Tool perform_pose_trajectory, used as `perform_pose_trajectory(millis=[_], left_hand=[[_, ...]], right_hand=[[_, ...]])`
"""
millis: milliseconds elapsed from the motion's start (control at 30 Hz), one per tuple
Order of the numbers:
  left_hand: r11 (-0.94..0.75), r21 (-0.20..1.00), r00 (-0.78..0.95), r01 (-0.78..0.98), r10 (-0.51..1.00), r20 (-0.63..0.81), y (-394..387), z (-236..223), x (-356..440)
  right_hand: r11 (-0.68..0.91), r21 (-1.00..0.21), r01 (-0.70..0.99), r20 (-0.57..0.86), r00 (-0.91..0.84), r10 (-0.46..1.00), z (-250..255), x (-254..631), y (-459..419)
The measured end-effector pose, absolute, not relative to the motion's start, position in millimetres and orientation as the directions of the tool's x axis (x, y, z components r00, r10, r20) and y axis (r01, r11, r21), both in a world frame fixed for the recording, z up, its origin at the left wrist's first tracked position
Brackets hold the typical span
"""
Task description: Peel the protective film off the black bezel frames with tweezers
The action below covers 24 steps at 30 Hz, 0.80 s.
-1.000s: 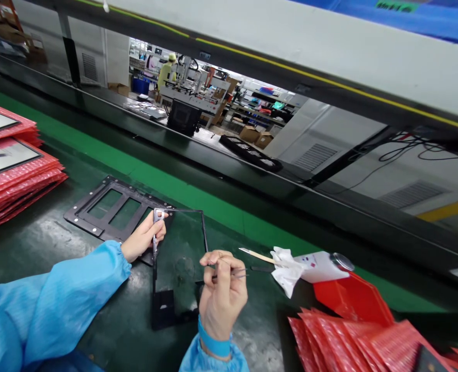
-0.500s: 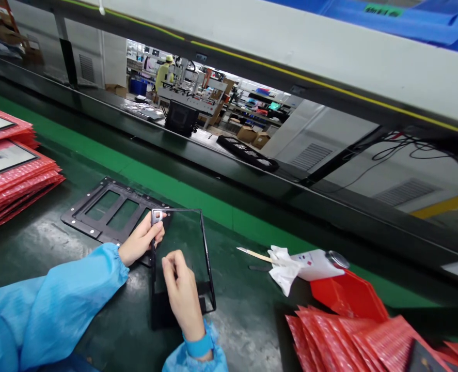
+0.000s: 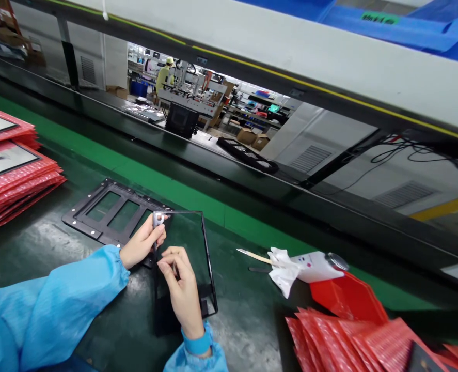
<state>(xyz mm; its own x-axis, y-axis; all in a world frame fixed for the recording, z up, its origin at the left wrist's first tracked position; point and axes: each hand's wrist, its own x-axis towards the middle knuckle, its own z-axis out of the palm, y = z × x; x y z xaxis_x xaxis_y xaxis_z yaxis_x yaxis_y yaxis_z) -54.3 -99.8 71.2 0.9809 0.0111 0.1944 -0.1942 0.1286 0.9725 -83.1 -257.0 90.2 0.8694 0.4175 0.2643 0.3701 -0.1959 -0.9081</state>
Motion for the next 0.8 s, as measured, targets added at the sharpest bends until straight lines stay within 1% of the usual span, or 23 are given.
perform_pose_trajectory(millis=[100, 167, 300, 467, 667, 733, 800], left_hand=[[0.077, 0.973, 0.976, -0.216, 0.016, 0.216, -101.1, 71.1, -55.7], [0.069, 0.973, 0.975, -0.221, 0.011, 0.221, -101.8, 71.3, -56.5], [0.058, 0.971, 0.972, -0.234, 0.022, 0.233, -102.0, 70.9, -56.7], [0.052, 0.970, 0.970, -0.239, 0.068, 0.235, -100.4, 68.3, -54.4], [0.011, 0.961, 0.959, -0.277, 0.075, 0.275, -102.6, 68.1, -56.2], [0.002, 0.959, 0.957, -0.285, 0.062, 0.284, -105.2, 68.9, -58.6], [0.012, 0.959, 0.958, -0.284, 0.041, 0.283, -107.9, 69.8, -60.9]], right_hand=[[-0.086, -0.952, 0.294, 0.236, 0.881, 0.409, 88.5, -86.0, -253.5], [-0.052, -0.963, 0.263, 0.223, 0.893, 0.391, 87.6, -88.6, -251.9], [-0.057, -0.964, 0.259, 0.221, 0.904, 0.365, 89.0, -92.5, -250.4], [-0.049, -0.967, 0.250, 0.211, 0.893, 0.399, 93.6, -94.7, -251.2], [-0.008, -0.956, 0.294, 0.266, 0.873, 0.409, 94.5, -95.6, -253.4], [0.001, -0.953, 0.301, 0.280, 0.882, 0.378, 91.0, -93.7, -255.6], [0.019, -0.959, 0.282, 0.274, 0.909, 0.313, 85.8, -90.4, -258.2]])
